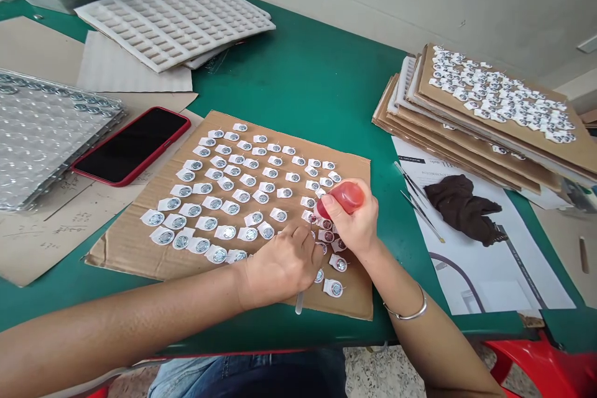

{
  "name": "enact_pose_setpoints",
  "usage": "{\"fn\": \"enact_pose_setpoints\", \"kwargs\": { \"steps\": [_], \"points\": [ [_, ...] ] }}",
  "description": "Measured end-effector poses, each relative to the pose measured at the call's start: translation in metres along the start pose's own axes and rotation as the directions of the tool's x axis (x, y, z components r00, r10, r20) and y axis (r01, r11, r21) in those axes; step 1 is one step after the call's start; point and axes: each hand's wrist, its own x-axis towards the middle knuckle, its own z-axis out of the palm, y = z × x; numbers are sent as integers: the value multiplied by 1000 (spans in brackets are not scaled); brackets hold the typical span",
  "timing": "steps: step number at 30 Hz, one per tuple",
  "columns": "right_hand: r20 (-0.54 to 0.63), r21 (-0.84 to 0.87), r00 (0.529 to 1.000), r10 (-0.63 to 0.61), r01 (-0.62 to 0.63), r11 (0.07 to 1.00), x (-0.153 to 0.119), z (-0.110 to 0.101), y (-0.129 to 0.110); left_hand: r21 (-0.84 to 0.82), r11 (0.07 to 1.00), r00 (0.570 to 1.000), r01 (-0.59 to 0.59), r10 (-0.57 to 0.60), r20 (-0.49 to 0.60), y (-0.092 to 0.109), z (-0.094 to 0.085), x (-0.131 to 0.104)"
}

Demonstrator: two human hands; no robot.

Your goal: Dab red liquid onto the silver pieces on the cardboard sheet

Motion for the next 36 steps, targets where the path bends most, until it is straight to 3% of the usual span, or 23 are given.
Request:
{"fn": "enact_pose_setpoints", "kwargs": {
  "steps": [26,36],
  "points": [
    [-21,-26,1000,16,-17,1000,0,-1,5,-8,1000,1000,1,-1,-20,-2,-2,1],
    [-31,-22,999,17,-18,1000,0,-2,7,-19,1000,1000,-6,7,29,-4,-3,2]
  ]
}}
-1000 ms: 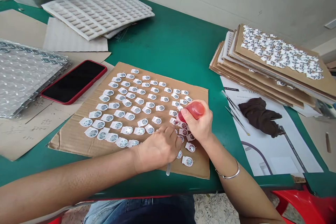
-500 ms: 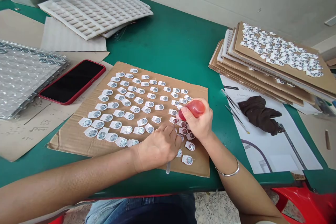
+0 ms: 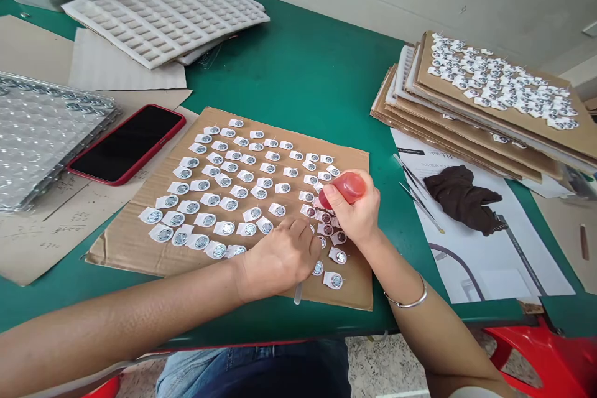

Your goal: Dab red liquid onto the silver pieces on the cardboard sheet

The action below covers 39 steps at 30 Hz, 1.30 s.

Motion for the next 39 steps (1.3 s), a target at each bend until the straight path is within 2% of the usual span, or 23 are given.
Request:
{"fn": "enact_pose_setpoints", "kwargs": {
  "steps": [16,28,32,34,39],
  "points": [
    [-10,-53,1000,6,-6,999,-2,-4,1,-50,999,999,12,-14,-38,-1,0,1],
    [8,-68,998,-68,68,995,-3,-5,0,-59,998,998,23,-27,-53,-3,0,2],
    [27,-86,997,-67,69,994,-2,-5,0,-171,984,998,54,-55,0,-7,-5,3],
    [32,-89,998,-60,63,994,-2,-6,0,-278,954,993,116,-102,63,-14,-10,4],
    [62,-66,998,-31,35,997,1,-7,-4,-559,762,945,326,-251,210,-40,-23,18]
  ]
}}
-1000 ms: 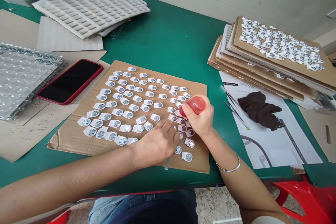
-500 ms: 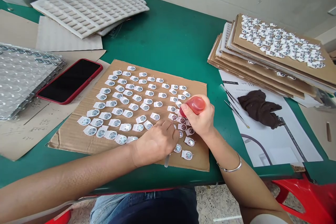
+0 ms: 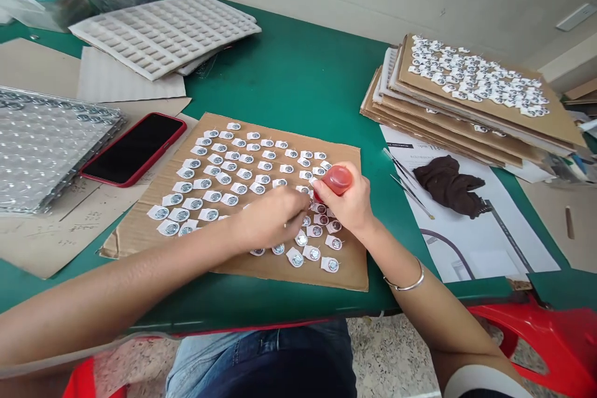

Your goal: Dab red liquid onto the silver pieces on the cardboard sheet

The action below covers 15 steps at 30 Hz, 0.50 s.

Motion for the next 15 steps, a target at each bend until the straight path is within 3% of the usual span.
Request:
{"fn": "enact_pose_setpoints", "kwargs": {
  "steps": [3,8,15],
  "points": [
    [43,-12,999,18,-18,1000,2,-3,-4,-166,983,996,81,-74,46,-6,-14,13],
    [80,33,996,49,-52,998,-2,-10,-7,-288,944,984,160,-130,120,-15,-22,24],
    [-117,192,980,164,-140,971,-25,-20,4,-419,850,946,320,-262,191,-25,-20,23]
  ]
}}
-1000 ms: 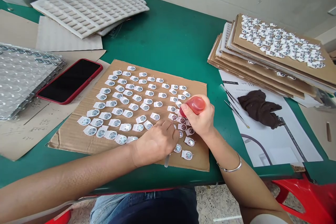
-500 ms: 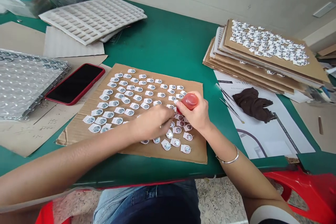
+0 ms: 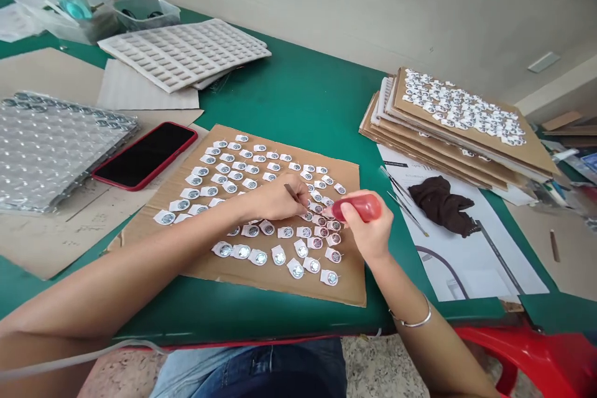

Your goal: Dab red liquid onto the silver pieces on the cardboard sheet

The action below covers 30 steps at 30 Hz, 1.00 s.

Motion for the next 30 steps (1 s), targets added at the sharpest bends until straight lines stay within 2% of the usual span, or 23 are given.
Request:
{"fn": "enact_pose_setpoints", "kwargs": {
  "steps": [3,8,14,19,25,30],
  "points": [
    [5,16,1000,26,-26,1000,-4,-1,5,-66,997,999,33,-32,19,0,-2,-1],
    [39,-41,997,-60,61,997,-3,3,5,-84,995,999,50,-48,18,0,-3,-1],
    [57,-61,994,-90,94,994,-3,4,5,-102,988,993,113,-111,29,-2,-3,1],
    [70,-63,992,-103,108,992,-3,4,6,-96,990,994,104,-101,39,-3,-3,1],
    [84,-42,995,-63,66,997,-5,4,10,-88,990,994,108,-106,32,-1,-3,1],
    [87,-66,988,-130,136,989,-4,3,7,-112,987,993,117,-116,20,-1,-2,0]
  ]
}}
